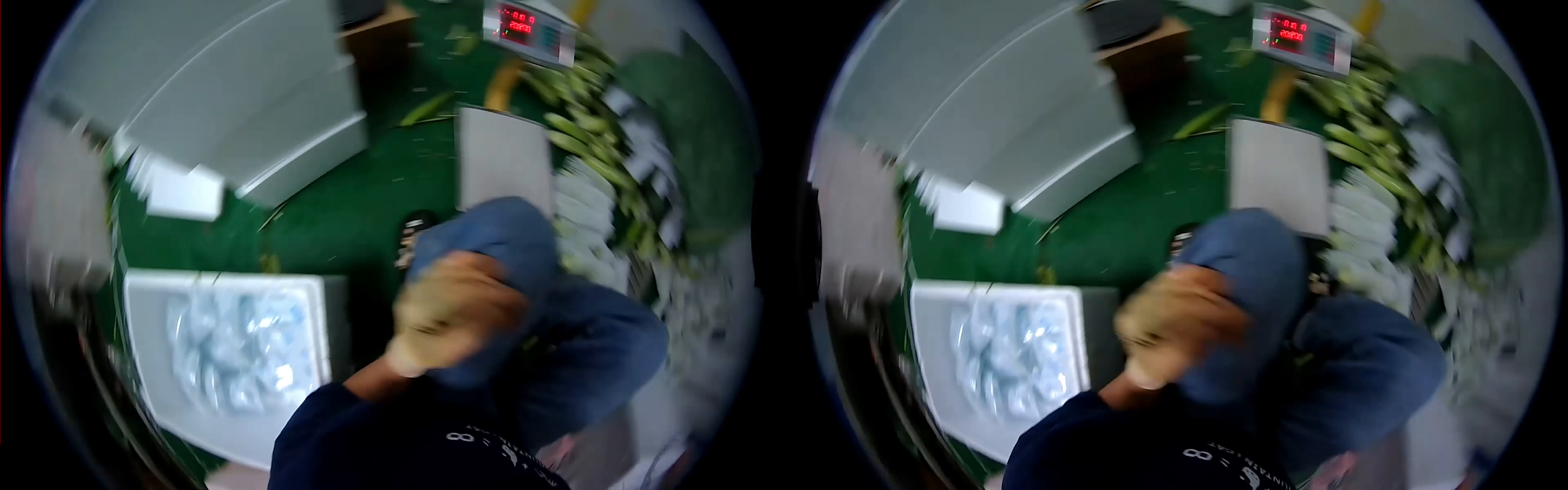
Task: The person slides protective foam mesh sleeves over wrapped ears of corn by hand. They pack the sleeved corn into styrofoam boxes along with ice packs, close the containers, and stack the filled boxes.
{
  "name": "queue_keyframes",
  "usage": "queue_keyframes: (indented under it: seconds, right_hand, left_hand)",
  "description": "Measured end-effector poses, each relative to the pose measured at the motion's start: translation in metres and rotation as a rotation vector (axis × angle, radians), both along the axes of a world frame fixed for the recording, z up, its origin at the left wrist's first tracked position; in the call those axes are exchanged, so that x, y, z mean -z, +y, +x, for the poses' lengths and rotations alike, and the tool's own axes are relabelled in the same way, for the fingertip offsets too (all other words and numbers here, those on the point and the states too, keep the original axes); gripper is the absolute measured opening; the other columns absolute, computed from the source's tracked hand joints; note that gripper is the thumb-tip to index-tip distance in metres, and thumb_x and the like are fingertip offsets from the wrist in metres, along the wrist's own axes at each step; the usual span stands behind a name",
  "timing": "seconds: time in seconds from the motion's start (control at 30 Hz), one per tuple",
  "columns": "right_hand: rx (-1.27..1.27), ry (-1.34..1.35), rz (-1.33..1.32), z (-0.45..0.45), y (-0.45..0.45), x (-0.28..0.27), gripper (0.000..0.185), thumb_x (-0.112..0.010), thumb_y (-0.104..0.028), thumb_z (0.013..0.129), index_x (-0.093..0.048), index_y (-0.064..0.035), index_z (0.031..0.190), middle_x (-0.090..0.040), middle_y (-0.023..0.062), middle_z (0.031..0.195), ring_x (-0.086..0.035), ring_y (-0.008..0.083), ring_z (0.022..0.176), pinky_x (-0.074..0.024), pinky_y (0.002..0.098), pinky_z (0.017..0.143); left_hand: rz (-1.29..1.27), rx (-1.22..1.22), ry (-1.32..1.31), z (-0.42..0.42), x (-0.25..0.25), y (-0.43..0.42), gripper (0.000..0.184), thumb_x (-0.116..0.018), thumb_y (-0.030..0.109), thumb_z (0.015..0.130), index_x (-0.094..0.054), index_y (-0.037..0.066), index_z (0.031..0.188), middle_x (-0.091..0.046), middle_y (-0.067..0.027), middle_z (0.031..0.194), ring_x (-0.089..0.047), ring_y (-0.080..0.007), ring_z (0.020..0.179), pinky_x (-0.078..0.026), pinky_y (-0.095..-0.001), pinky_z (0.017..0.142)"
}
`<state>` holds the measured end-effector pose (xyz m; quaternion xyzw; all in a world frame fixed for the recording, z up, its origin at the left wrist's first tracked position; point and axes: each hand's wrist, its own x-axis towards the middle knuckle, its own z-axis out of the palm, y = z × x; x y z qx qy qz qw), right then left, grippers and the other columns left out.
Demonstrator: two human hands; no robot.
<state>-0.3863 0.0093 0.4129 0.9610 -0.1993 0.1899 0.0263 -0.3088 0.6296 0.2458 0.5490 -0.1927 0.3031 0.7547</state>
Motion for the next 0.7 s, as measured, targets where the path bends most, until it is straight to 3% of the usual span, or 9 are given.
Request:
queue_keyframes:
  seconds: [0.1, 0.17, 0.2, 0.27, 0.33, 0.43, 0.57, 0.63, 0.7]
  right_hand:
    - [-0.073, -0.065, -0.078, 0.011, 0.051, -0.042, 0.079, -0.073, -0.030, 0.070, -0.038, 0.0016, 0.133, -0.051, 0.0202, 0.124, -0.048, 0.0291, 0.117, -0.0378, 0.0375, 0.099]
    - [-0.220, -0.038, -0.046, 0.047, 0.110, -0.033, 0.083, -0.073, -0.031, 0.069, -0.037, 0.0015, 0.136, -0.050, 0.0203, 0.126, -0.047, 0.0288, 0.119, -0.0372, 0.0373, 0.101]
    - [-0.306, 0.002, -0.004, 0.076, 0.141, -0.018, 0.085, -0.074, -0.032, 0.069, -0.036, 0.0015, 0.137, -0.049, 0.0203, 0.127, -0.047, 0.0286, 0.120, -0.0368, 0.0372, 0.102]
    - [-0.352, 0.165, 0.132, 0.138, 0.223, 0.021, 0.082, -0.076, -0.031, 0.069, -0.039, 0.0020, 0.135, -0.047, 0.0216, 0.128, -0.045, 0.0320, 0.122, -0.0355, 0.0391, 0.103]
    - [-0.857, 0.109, 0.307, 0.196, 0.254, 0.081, 0.053, -0.074, -0.036, 0.070, -0.053, 0.0027, 0.101, -0.058, 0.0231, 0.091, -0.059, 0.0368, 0.085, -0.0470, 0.0409, 0.077]
    - [-1.053, 0.057, 0.381, 0.249, 0.294, 0.195, 0.045, -0.070, -0.038, 0.065, -0.051, -0.0022, 0.085, -0.058, 0.0176, 0.078, -0.058, 0.0346, 0.072, -0.0477, 0.0421, 0.067]
    - [-0.963, 0.270, 0.490, 0.272, 0.385, 0.280, 0.051, -0.070, -0.043, 0.066, -0.056, -0.0043, 0.096, -0.061, 0.0144, 0.087, -0.059, 0.0308, 0.089, -0.0470, 0.0434, 0.073]
    - [-0.939, 0.384, 0.578, 0.281, 0.416, 0.279, 0.051, -0.069, -0.043, 0.069, -0.058, -0.0048, 0.100, -0.060, 0.0132, 0.097, -0.055, 0.0281, 0.099, -0.0439, 0.0424, 0.084]
    - [-1.091, 0.025, 0.434, 0.280, 0.421, 0.297, 0.047, -0.065, -0.038, 0.072, -0.059, -0.0012, 0.102, -0.059, 0.0128, 0.096, -0.051, 0.0278, 0.102, -0.0376, 0.0444, 0.092]
  left_hand:
    - [-0.269, -0.209, 0.232, 0.012, -0.013, -0.001, 0.039, -0.046, 0.033, 0.092, -0.053, 0.005, 0.067, -0.050, -0.0046, 0.056, -0.047, -0.0181, 0.054, -0.041, -0.0373, 0.080]
    - [-0.325, -0.266, 0.361, 0.018, -0.012, 0.014, 0.037, -0.045, 0.032, 0.091, -0.051, 0.004, 0.068, -0.045, -0.0042, 0.061, -0.042, -0.0152, 0.059, -0.041, -0.0344, 0.080]
    - [-0.268, -0.412, 0.312, 0.028, -0.016, 0.018, 0.036, -0.049, 0.028, 0.091, -0.055, -0.001, 0.070, -0.052, -0.0100, 0.059, -0.048, -0.0164, 0.056, -0.041, -0.0300, 0.055]
    - [0.028, -0.532, 0.325, 0.041, -0.034, 0.033, 0.040, -0.050, 0.032, 0.091, -0.062, -0.006, 0.085, -0.055, -0.0102, 0.061, -0.051, -0.0159, 0.059, -0.042, -0.0315, 0.068]
    - [0.195, -0.569, 0.395, 0.057, -0.056, 0.049, 0.034, -0.054, 0.027, 0.091, -0.065, -0.005, 0.090, -0.060, -0.0101, 0.066, -0.055, -0.0166, 0.062, -0.043, -0.0320, 0.072]
    - [0.544, -0.582, 0.368, 0.087, -0.103, 0.017, 0.029, -0.052, 0.021, 0.094, -0.065, -0.004, 0.094, -0.062, -0.0085, 0.070, -0.058, -0.0173, 0.071, -0.044, -0.0276, 0.075]
    - [1.090, 0.011, 0.454, 0.166, -0.091, -0.038, 0.016, -0.065, -0.003, 0.077, -0.061, 0.002, 0.091, -0.066, -0.0081, 0.090, -0.061, -0.0194, 0.088, -0.045, -0.0302, 0.084]
    - [1.545, 0.025, -0.016, 0.190, -0.071, -0.074, 0.023, -0.067, -0.002, 0.072, -0.061, 0.004, 0.094, -0.066, -0.0073, 0.088, -0.061, -0.0256, 0.086, -0.046, -0.0350, 0.084]
    - [1.685, 0.169, 0.059, 0.214, -0.045, -0.115, 0.029, -0.067, 0.006, 0.073, -0.062, 0.003, 0.102, -0.065, -0.0099, 0.088, -0.060, -0.0311, 0.086, -0.045, -0.0395, 0.087]
